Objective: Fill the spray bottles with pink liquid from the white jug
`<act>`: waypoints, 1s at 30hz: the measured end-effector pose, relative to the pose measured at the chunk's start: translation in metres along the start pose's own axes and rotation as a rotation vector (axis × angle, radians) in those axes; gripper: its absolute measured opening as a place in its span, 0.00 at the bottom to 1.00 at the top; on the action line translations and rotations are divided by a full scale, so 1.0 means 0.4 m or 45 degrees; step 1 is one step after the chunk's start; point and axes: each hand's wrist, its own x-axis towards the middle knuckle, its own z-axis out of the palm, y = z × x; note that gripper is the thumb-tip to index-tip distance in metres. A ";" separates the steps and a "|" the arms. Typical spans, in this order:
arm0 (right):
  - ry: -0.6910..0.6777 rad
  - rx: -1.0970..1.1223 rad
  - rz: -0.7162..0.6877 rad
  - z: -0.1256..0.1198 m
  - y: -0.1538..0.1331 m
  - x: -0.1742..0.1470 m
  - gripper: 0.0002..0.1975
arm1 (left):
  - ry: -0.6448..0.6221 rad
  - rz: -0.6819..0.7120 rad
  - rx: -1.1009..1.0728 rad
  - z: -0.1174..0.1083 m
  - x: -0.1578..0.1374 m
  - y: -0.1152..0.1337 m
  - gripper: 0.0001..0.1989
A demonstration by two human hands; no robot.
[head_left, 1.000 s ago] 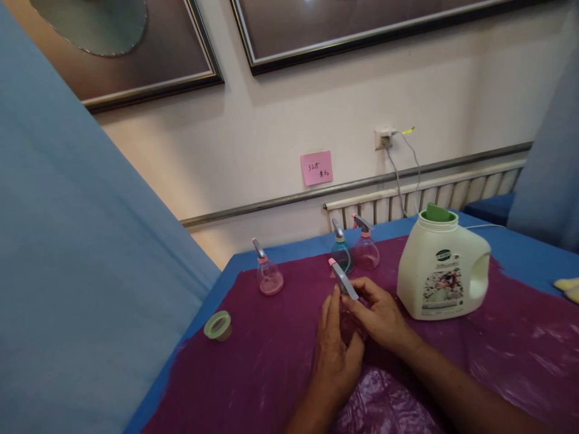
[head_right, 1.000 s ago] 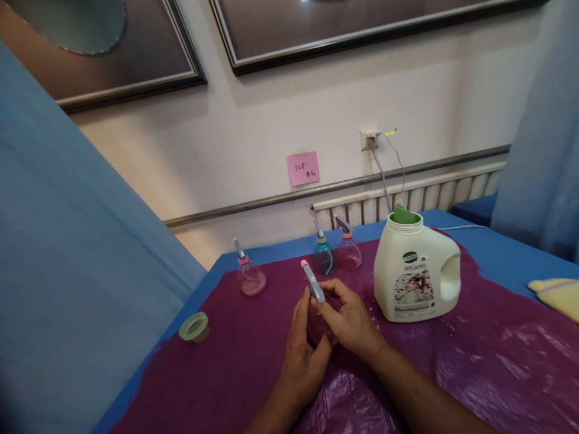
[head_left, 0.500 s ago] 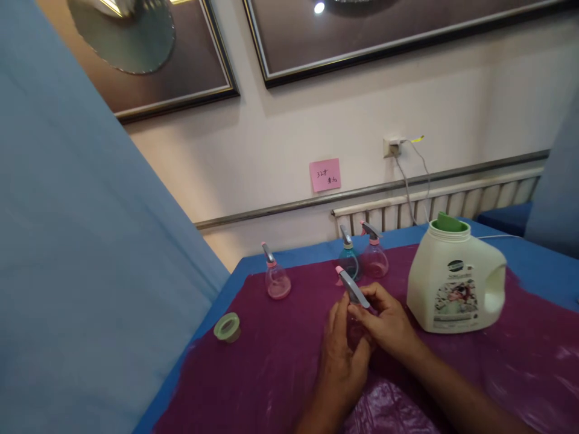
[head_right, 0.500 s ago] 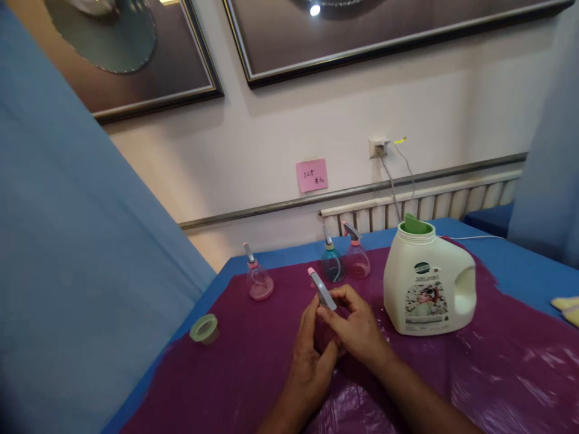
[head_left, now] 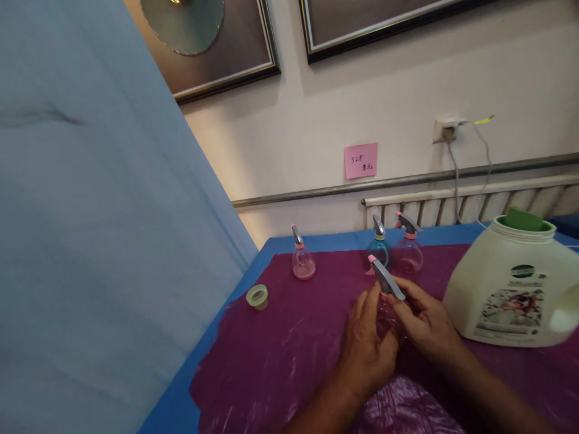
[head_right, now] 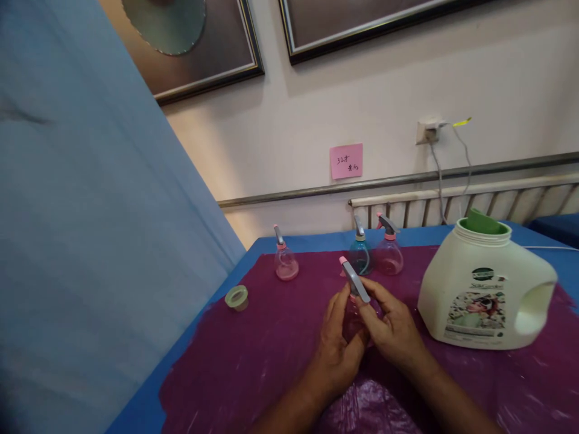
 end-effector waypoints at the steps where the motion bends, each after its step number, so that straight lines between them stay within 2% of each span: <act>1: 0.009 -0.005 -0.004 0.001 0.002 0.003 0.24 | -0.002 -0.004 -0.002 0.000 0.001 0.001 0.40; 9: 0.045 0.068 0.029 0.017 0.013 0.029 0.23 | -0.010 0.005 -0.015 0.001 0.012 -0.005 0.42; 14: 0.040 0.142 0.030 0.021 -0.004 0.035 0.24 | 0.021 0.049 -0.080 0.004 0.029 0.003 0.39; 21: 0.069 0.011 -0.047 0.019 -0.033 0.033 0.15 | 0.026 0.041 -0.088 0.005 0.033 0.004 0.36; 30: 0.060 -0.031 -0.034 0.019 -0.036 0.022 0.18 | 0.013 0.035 -0.105 0.003 0.033 0.006 0.37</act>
